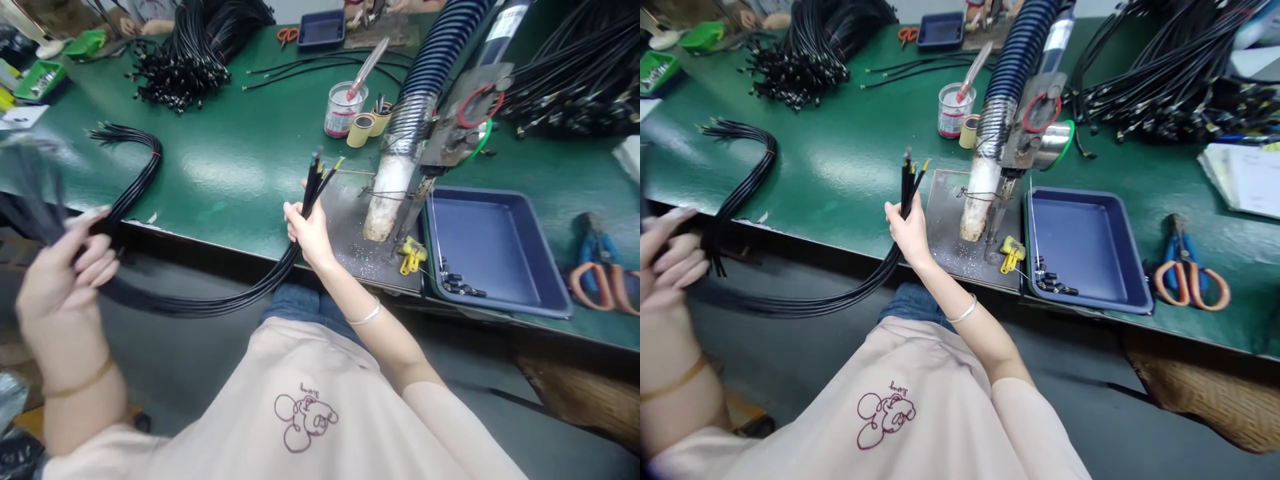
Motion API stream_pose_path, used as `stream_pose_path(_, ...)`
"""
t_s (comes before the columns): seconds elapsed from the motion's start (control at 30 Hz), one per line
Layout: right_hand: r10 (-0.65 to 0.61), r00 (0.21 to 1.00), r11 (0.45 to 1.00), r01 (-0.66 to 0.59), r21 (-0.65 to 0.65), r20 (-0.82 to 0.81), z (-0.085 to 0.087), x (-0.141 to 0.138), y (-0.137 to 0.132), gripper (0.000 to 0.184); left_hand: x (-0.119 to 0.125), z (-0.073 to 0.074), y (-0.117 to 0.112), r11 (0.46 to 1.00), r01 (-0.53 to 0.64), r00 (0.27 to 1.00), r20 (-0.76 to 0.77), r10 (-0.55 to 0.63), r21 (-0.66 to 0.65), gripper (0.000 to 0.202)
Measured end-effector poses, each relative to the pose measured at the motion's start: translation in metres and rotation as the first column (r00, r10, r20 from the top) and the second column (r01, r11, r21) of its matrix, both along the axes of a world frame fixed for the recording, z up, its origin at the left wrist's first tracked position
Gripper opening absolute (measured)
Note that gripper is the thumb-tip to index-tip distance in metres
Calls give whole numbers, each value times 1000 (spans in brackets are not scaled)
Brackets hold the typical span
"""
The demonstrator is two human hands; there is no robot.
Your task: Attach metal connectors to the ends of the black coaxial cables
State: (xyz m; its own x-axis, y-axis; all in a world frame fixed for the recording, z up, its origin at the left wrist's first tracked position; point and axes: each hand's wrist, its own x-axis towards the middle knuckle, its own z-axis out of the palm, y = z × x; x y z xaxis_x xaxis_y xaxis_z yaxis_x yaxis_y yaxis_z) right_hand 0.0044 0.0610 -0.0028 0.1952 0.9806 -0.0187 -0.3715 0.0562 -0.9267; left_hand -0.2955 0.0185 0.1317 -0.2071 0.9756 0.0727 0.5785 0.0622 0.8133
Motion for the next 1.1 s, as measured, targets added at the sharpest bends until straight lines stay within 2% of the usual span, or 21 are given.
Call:
stream_pose_path(0.03, -20, 993, 1000, 18, 17, 115, -5, 3, 0, 55, 6, -2, 22, 990, 40, 997, 75, -30, -134, 48)
stream_pose_path(0.1, -85, 944, 996, 70, 60, 318, -14, 10, 8, 70, 24, -8, 71, 960, 159, 982, 134, -131, -231, 61)
stream_pose_path(0.17, -148, 872, 988, 111, 105, 467, -23, 20, 25, 86, 47, -17, 121, 962, 212, 974, 121, -193, -174, 59)
stream_pose_path(0.23, -201, 790, 979, 163, 118, 580, -32, 29, 46, 92, 68, -32, 163, 969, 228, 973, 65, -223, -92, 52)
stream_pose_path(0.27, -227, 746, 973, 207, 106, 627, -37, 32, 56, 93, 77, -41, 181, 979, 198, 980, 0, -198, -56, 46)
stream_pose_path(0.33, -277, 666, 949, 304, 88, 693, -45, 34, 70, 95, 91, -62, 205, 995, 62, 984, -161, -74, -78, 35)
stream_pose_path(0.43, -270, 626, 936, 349, 47, 731, -51, 27, 63, 98, 95, -91, 218, 998, -14, 969, -246, 0, -56, 37)
stream_pose_path(0.5, -192, 617, 960, 278, 17, 763, -47, 20, 38, 96, 88, -104, 213, 1000, -16, 954, -298, 15, -1, 48)
stream_pose_path(0.6, -131, 597, 991, 78, 105, 792, -26, 15, -23, 86, 79, -112, 188, 996, 40, 936, -353, -11, 77, 54)
stream_pose_path(0.7, -73, 558, 955, -199, 218, 826, 8, 30, -92, 67, 92, -112, 141, 940, 293, 868, -460, -186, 173, 47)
stream_pose_path(0.77, -137, 532, 905, -275, 324, 835, 26, 51, -130, 50, 116, -111, 104, 858, 501, 789, -467, -399, 115, 39)
stream_pose_path(0.8, -219, 519, 886, -249, 391, 826, 32, 63, -145, 47, 130, -111, 87, 815, 575, 741, -468, -482, 70, 39)
stream_pose_path(0.83, -316, 504, 880, -161, 448, 803, 35, 77, -157, 47, 145, -112, 72, 775, 632, 685, -486, -543, 24, 41)
stream_pose_path(0.87, -432, 474, 865, -23, 501, 768, 36, 91, -166, 46, 159, -113, 60, 750, 662, 636, -523, -568, -10, 44)
stream_pose_path(0.93, -600, 323, 800, 213, 561, 732, 29, 121, -176, 44, 182, -118, 45, 738, 670, 568, -584, -580, -81, 48)
stream_pose_path(0.97, -616, 237, 785, 268, 559, 751, 24, 135, -178, 42, 191, -120, 41, 744, 659, 553, -598, -580, -112, 49)
stream_pose_path(1.03, -552, 97, 819, 251, 516, 828, 13, 159, -179, 36, 200, -125, 40, 752, 641, 558, -581, -593, -153, 45)
stream_pose_path(1.1, -488, 24, 861, 176, 477, 873, 4, 175, -179, 27, 201, -126, 40, 749, 643, 594, -513, -620, -162, 42)
